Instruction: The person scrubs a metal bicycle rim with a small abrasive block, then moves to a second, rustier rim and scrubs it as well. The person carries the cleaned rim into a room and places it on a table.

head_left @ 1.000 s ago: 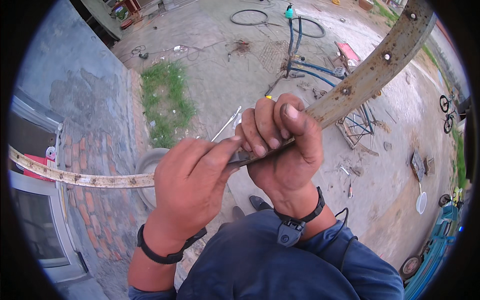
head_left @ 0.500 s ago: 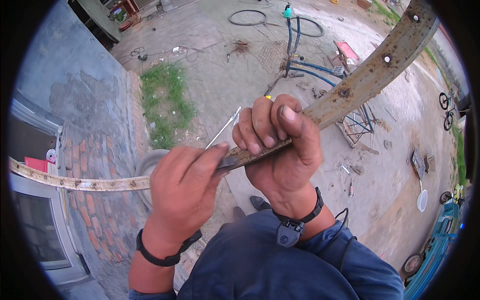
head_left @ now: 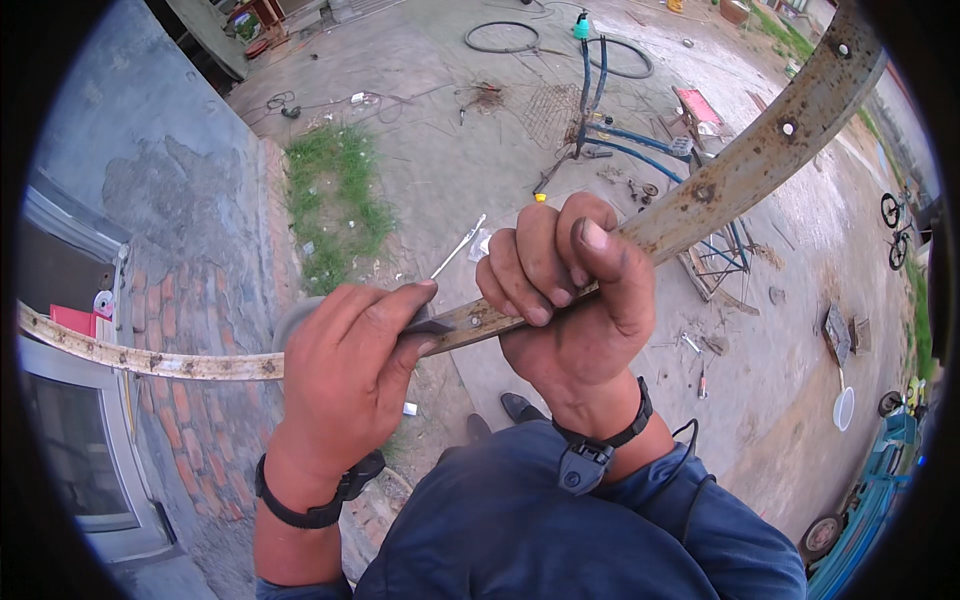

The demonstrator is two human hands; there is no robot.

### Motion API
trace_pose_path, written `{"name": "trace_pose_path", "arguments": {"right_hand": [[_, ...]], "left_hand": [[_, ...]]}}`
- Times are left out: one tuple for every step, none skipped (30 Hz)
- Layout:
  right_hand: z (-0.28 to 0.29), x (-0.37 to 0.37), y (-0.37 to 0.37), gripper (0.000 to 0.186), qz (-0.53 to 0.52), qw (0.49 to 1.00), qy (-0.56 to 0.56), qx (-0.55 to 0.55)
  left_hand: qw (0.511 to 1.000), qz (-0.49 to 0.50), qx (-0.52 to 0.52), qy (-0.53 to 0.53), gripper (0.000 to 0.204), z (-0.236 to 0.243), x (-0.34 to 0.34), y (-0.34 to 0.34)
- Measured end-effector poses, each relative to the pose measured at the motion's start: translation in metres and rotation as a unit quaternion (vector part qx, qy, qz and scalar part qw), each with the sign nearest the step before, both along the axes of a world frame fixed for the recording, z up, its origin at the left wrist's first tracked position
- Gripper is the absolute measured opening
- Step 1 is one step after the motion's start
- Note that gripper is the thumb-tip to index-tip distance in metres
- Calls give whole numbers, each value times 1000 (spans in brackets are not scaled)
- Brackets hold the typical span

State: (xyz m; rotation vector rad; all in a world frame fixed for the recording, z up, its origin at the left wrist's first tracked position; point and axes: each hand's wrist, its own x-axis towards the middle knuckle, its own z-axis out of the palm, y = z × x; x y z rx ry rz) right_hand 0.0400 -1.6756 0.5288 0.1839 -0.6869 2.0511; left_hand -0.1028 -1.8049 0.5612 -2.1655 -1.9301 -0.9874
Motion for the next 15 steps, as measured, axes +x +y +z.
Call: {"name": "trace_pose_path", "arguments": {"right_hand": [[0, -2, 0, 36, 1, 1000, 0, -2], [0, -3, 0, 36, 3, 1000, 1, -3], [1, -3, 0, 36, 3, 1000, -2, -2], [1, -3, 1, 36, 5, 1000, -4, -1], [1, -2, 1, 36, 7, 1000, -6, 0], [1, -2, 1, 34, 12, 1000, 2, 2], [1, -1, 1, 32, 17, 1000, 11, 4], [1, -1, 1, 30, 22, 1000, 20, 7], [1, 0, 2, 29, 22, 999, 24, 5], [1, 0, 2, 29, 23, 999, 27, 4], [0, 0, 2, 29, 23, 999, 31, 3], [0, 1, 2, 29, 24, 999, 31, 4], [1, 1, 3, 29, 24, 999, 32, 6], [2, 2, 4, 28, 24, 999, 33, 7], [1, 2, 5, 28, 27, 999, 33, 7]], "left_hand": [[1000, -5, 1, -6, 39, 1, 0, 3], [1000, -9, -7, -14, 39, 4, 2, 6], [1000, -14, -15, -23, 38, 7, 5, 10], [999, -18, -22, -31, 38, 9, 7, 12], [999, -12, -30, -34, 37, 8, 3, 10], [999, -6, -37, -37, 36, 7, -2, 7], [998, -1, -45, -39, 36, 6, -6, 6], [998, -4, -46, -42, 36, 7, -5, 7], [998, -7, -46, -45, 35, 8, -4, 9], [998, -10, -47, -47, 35, 9, -3, 11], [998, -15, -46, -50, 35, 10, -2, 12], [997, -21, -45, -54, 35, 11, 0, 14], [997, -27, -43, -56, 35, 12, 0, 16], [997, -23, -54, -57, 35, 11, -2, 15], [996, -19, -64, -57, 35, 11, -6, 10]]}}
